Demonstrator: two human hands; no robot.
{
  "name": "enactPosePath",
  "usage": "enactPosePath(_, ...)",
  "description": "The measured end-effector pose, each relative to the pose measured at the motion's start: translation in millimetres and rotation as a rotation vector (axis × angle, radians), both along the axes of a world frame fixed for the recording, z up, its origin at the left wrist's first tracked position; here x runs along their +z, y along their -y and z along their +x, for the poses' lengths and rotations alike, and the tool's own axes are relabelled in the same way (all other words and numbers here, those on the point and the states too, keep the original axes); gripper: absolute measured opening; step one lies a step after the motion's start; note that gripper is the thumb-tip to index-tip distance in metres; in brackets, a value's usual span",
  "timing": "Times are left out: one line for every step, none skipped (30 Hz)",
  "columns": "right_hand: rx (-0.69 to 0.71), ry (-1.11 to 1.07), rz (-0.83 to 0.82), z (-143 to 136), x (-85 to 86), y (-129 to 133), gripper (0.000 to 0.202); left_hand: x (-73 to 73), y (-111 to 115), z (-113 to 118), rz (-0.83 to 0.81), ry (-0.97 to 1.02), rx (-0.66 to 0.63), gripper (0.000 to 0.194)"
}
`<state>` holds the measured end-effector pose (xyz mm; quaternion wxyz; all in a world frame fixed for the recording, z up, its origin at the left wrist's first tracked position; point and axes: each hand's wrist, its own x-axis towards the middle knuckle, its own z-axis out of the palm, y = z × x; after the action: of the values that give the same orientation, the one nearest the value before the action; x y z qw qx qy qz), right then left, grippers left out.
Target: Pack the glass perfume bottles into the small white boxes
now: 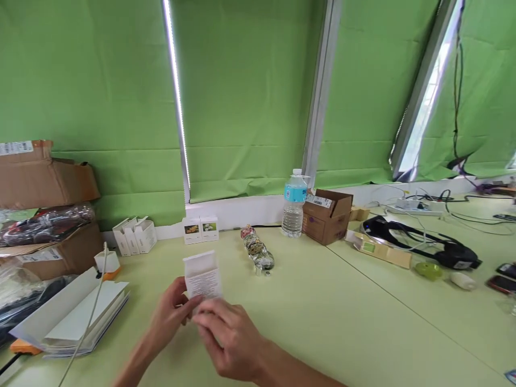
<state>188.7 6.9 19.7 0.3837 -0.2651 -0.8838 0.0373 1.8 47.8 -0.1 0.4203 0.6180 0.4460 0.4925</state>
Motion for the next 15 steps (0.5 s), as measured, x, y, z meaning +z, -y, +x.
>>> enactPosePath(0.023, 0.036, 0.013, 0, -3.6, 0, 0.024, -0.6, 0, -2, -0.028, -0.003, -0.04, 0.034)
enactPosePath(0.041, 0.073, 0.026, 0, -7.9, -1, 0.019, -1.4, 0, -3, -0.048, -0.02, -0.07, 0.034)
enactPosePath(0.053, 0.113, 0.04, -1, -12.7, -2, 0.015, -2.1, 1, -3, -0.063, -0.036, -0.09, 0.033)
enactPosePath(0.057, 0.151, 0.057, -2, -17.7, -4, 0.014, -2.6, 2, -4, -0.078, -0.056, -0.097, 0.033)
enactPosePath(0.053, 0.187, 0.074, -4, -22.6, -5, 0.016, -2.7, 3, -4, -0.095, -0.074, -0.096, 0.034)
enactPosePath(0.047, 0.219, 0.088, -5, -27.3, -7, 0.019, -2.2, 5, -3, -0.115, -0.092, -0.088, 0.036)
enactPosePath(0.043, 0.243, 0.093, -6, -31.6, -8, 0.021, -0.9, 5, -3, -0.133, -0.113, -0.076, 0.039)
enactPosePath(0.04, 0.258, 0.088, -8, -35.4, -9, 0.023, 1.3, 6, -4, -0.148, -0.136, -0.055, 0.045)
enactPosePath(0.042, 0.267, 0.076, -9, -38.6, -9, 0.024, 4.7, 6, -5, -0.155, -0.158, -0.029, 0.052)
enactPosePath(0.049, 0.272, 0.061, -9, -41.2, -9, 0.024, 9.7, 7, -8, -0.148, -0.176, 0.006, 0.058)
enactPosePath(0.061, 0.275, 0.047, -10, -43.1, -9, 0.024, 16.3, 8, -11, -0.128, -0.192, 0.05, 0.063)
enactPosePath(0.074, 0.279, 0.034, -11, -44.5, -8, 0.024, 24.6, 11, -15, -0.099, -0.205, 0.104, 0.064)
enactPosePath(0.084, 0.282, 0.025, -11, -45.4, -7, 0.024, 34.3, 15, -20, -0.05, -0.211, 0.175, 0.059)
enactPosePath(0.091, 0.285, 0.02, -12, -45.9, -6, 0.024, 44.9, 22, -24, 0.003, -0.236, 0.238, 0.053)
enactPosePath(0.096, 0.289, 0.021, -12, -46.1, -5, 0.025, 55.8, 31, -28, 0.071, -0.256, 0.324, 0.046)
